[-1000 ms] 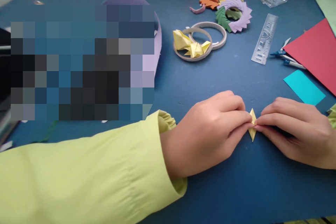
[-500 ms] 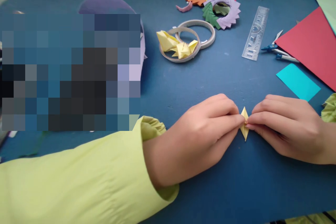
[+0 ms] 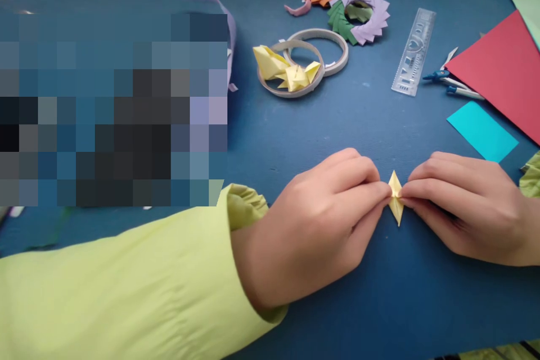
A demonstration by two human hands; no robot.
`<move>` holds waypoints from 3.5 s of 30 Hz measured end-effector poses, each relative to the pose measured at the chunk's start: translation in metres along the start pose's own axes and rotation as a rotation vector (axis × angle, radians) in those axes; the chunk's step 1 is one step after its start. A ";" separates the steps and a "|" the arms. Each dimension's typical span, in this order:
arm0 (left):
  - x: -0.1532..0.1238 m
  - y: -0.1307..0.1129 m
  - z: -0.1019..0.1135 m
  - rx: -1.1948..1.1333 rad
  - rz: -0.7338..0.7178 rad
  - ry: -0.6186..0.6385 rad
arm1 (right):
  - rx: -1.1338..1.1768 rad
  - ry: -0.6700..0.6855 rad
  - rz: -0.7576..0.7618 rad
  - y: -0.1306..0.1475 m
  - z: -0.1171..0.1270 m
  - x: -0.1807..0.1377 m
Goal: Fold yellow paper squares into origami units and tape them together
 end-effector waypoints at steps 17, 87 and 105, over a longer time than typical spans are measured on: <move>0.003 -0.001 0.003 -0.021 0.027 0.070 | -0.019 -0.013 -0.032 0.000 0.000 -0.001; -0.006 -0.014 0.003 0.207 -0.337 0.294 | 0.017 0.030 -0.018 -0.005 -0.002 0.002; -0.004 -0.010 -0.001 0.223 -0.260 0.180 | -0.061 0.059 0.037 -0.010 -0.001 0.003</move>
Point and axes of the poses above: each hand's wrist, its own x-axis towards the middle knuckle, its own z-axis out of the back of the hand, y = z × x, the point moved 3 cm from there along x, towards the middle knuckle, and after that the axes turned 8 degrees about y, right-handed, at the moved point
